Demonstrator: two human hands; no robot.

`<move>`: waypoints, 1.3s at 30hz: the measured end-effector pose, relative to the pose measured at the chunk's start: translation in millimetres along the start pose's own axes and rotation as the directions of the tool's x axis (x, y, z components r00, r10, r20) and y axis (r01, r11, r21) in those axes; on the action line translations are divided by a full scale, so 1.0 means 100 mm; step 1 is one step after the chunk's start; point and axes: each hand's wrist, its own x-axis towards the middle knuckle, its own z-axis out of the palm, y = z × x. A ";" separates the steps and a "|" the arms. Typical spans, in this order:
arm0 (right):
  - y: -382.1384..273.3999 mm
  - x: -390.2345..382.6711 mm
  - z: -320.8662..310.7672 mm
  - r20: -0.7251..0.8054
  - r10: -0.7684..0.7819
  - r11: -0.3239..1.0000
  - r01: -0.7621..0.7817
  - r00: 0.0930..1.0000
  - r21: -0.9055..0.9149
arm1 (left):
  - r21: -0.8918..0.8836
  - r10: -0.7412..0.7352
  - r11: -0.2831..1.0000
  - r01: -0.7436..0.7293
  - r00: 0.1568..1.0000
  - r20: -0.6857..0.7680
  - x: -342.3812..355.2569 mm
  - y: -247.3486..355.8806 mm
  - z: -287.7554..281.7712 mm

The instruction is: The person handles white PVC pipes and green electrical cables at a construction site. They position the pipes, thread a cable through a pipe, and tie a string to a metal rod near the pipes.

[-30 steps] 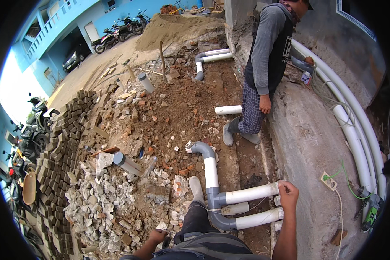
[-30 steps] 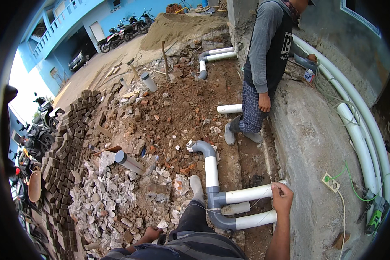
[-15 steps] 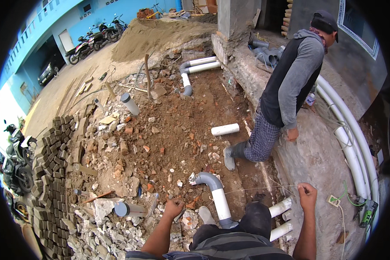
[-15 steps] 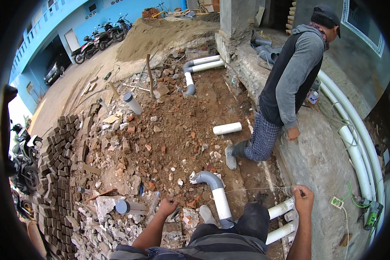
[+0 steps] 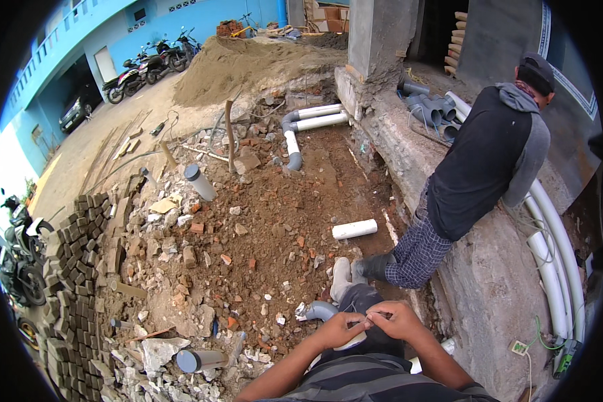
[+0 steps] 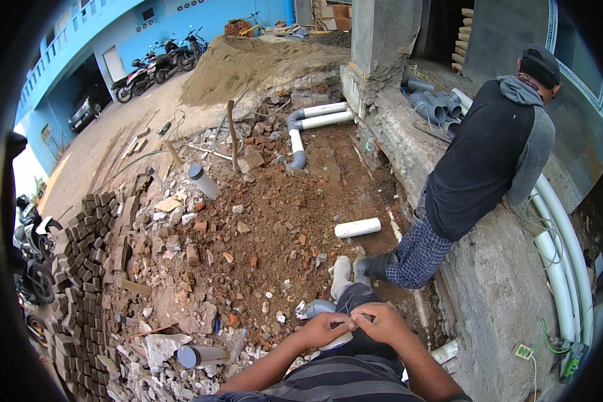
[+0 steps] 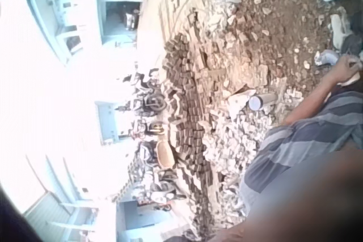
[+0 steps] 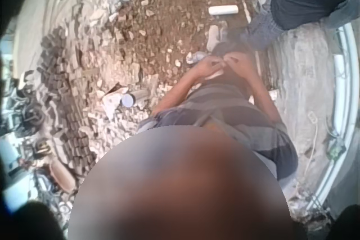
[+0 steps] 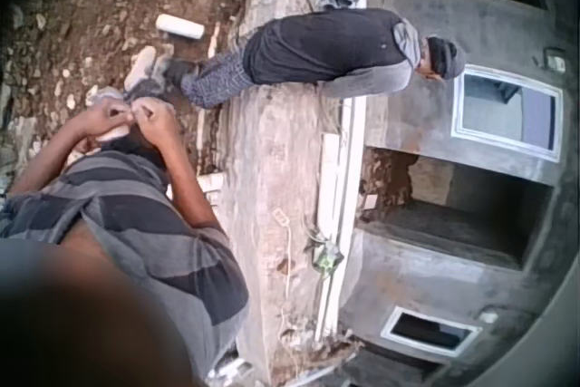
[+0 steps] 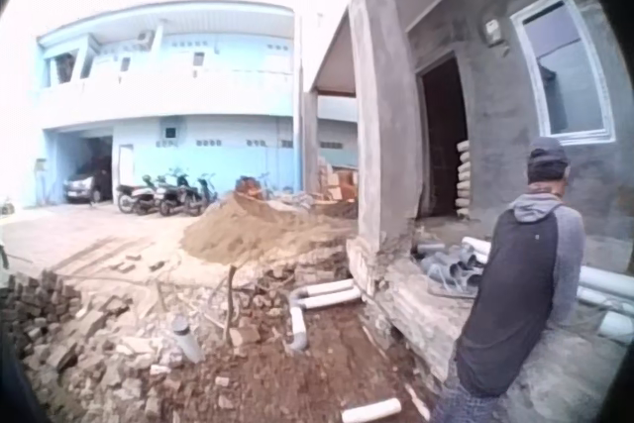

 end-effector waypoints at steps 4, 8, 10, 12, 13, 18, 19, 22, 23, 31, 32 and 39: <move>0.40 1.04 -0.25 -0.001 0.084 0.996 -0.084 0.996 -0.021 | -0.007 -0.053 0.999 0.053 0.993 -0.105 0.54 -0.19 -0.90; 0.92 2.35 -0.67 -0.050 0.129 0.992 -0.128 0.990 0.014 | 0.076 -0.156 0.981 0.176 0.963 -0.219 1.33 -0.29 -2.07; 1.10 2.89 -0.92 -0.055 0.212 0.977 -0.210 0.976 0.042 | 0.152 -0.193 0.962 0.228 0.957 -0.215 1.80 -0.33 -2.59; 1.18 3.35 -1.32 -0.104 0.256 0.967 -0.255 0.961 0.024 | 0.169 -0.234 0.948 0.270 0.950 -0.207 2.29 -0.32 -3.09; 1.20 3.56 -1.54 -0.121 0.297 0.955 -0.297 0.947 0.014 | 0.184 -0.194 0.954 0.238 0.955 -0.226 2.55 -0.31 -3.31; 1.15 4.37 -2.51 -0.246 0.278 0.955 -0.295 0.928 -0.036 | 0.117 -0.187 0.966 0.229 0.939 -0.287 3.29 -0.19 -3.90; 1.13 4.51 -2.64 -0.274 0.248 0.962 -0.270 0.929 -0.043 | 0.115 -0.170 0.970 0.213 0.939 -0.300 3.38 -0.14 -3.96; 1.10 4.91 -2.97 -0.353 0.268 0.959 -0.283 0.896 0.011 | 0.081 -0.196 0.967 0.241 0.908 -0.370 3.58 0.01 -4.14; 1.11 5.02 -3.05 -0.389 0.281 0.955 -0.296 0.877 0.022 | 0.056 -0.212 0.966 0.252 0.897 -0.389 3.63 0.07 -4.19; 1.42 5.63 -3.41 -0.542 0.233 0.972 -0.214 0.807 0.100 | 0.166 -0.237 0.935 0.313 0.901 -0.364 4.33 0.21 -4.85; 1.49 5.72 -3.44 -0.563 0.276 0.960 -0.257 0.779 0.115 | 0.143 -0.270 0.930 0.338 0.894 -0.358 4.45 0.18 -4.95; 2.04 7.05 -3.91 -0.695 0.281 0.960 -0.200 0.662 0.197 | 0.137 -0.339 0.897 0.420 0.853 -0.397 5.36 -0.33 -5.81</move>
